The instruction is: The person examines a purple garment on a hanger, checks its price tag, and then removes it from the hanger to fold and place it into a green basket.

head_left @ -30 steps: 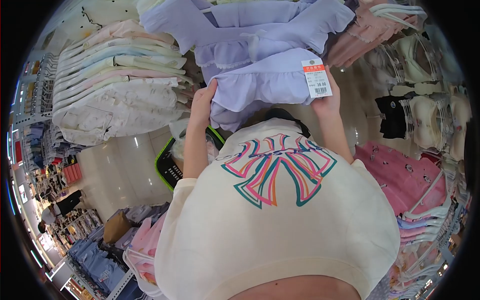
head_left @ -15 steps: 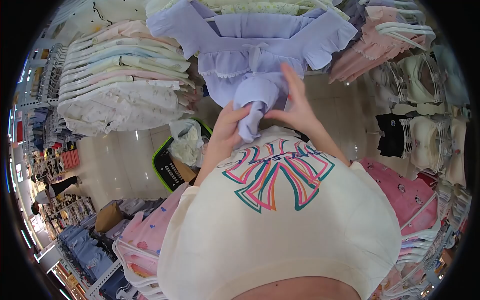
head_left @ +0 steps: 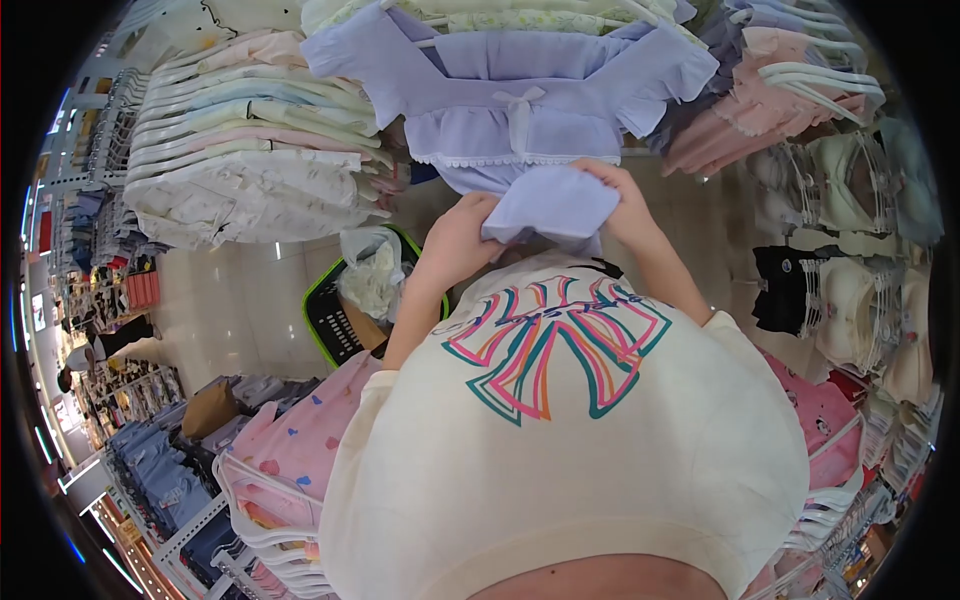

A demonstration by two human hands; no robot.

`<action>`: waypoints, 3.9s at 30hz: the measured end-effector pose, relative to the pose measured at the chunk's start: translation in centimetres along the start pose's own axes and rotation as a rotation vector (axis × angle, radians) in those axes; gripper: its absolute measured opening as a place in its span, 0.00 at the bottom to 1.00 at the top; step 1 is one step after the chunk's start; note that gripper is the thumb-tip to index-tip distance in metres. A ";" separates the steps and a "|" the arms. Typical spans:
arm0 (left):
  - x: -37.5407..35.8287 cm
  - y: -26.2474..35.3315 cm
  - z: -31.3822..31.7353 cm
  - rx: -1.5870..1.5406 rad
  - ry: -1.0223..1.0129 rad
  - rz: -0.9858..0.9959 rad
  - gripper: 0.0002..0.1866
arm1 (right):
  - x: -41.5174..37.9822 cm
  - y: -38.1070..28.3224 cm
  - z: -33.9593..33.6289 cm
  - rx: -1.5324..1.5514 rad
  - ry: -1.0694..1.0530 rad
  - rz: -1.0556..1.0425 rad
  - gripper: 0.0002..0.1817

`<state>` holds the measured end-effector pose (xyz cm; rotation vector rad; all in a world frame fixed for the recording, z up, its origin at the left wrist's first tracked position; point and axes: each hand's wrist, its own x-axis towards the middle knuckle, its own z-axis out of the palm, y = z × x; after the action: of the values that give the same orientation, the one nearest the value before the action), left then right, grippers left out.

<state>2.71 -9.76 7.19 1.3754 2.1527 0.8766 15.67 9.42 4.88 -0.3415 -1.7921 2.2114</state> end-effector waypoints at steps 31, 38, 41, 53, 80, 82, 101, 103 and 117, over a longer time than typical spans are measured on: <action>0.0 -0.2 1.2 -0.419 0.023 -0.257 0.37 | -0.4 -1.7 -1.6 0.524 0.310 0.065 0.22; 0.3 -2.8 5.8 0.121 -0.148 -0.286 0.21 | -0.9 -0.9 -2.7 -0.702 0.210 -0.224 0.30; 0.9 -1.8 5.5 0.017 0.124 -0.212 0.11 | -1.3 0.1 -3.1 -0.966 0.163 -0.301 0.31; 1.6 -1.4 5.3 -0.637 0.752 -0.199 0.09 | -4.4 10.6 -8.2 -0.819 0.361 0.035 0.11; 0.7 1.0 4.7 -0.327 0.161 -0.047 0.19 | -1.1 11.0 -2.6 -0.031 -0.358 0.364 0.21; 0.3 1.0 5.2 -0.405 0.190 -0.123 0.18 | -1.4 12.2 -2.7 -0.166 -0.399 0.341 0.20; -1.5 -3.6 3.5 -0.105 0.491 -0.354 0.11 | -1.4 11.8 -4.4 -0.147 0.380 0.064 0.06; -1.8 -4.4 3.3 -0.131 0.541 -0.425 0.13 | -1.3 9.5 -3.9 -0.178 0.411 0.023 0.06; 1.9 4.4 4.2 -0.454 0.019 -0.211 0.19 | 0.0 -0.7 1.6 -0.053 -0.067 -0.011 0.10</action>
<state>7.48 -5.57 7.28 0.9025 1.9076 1.2009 15.18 8.06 5.89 -0.2698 -1.8849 2.1961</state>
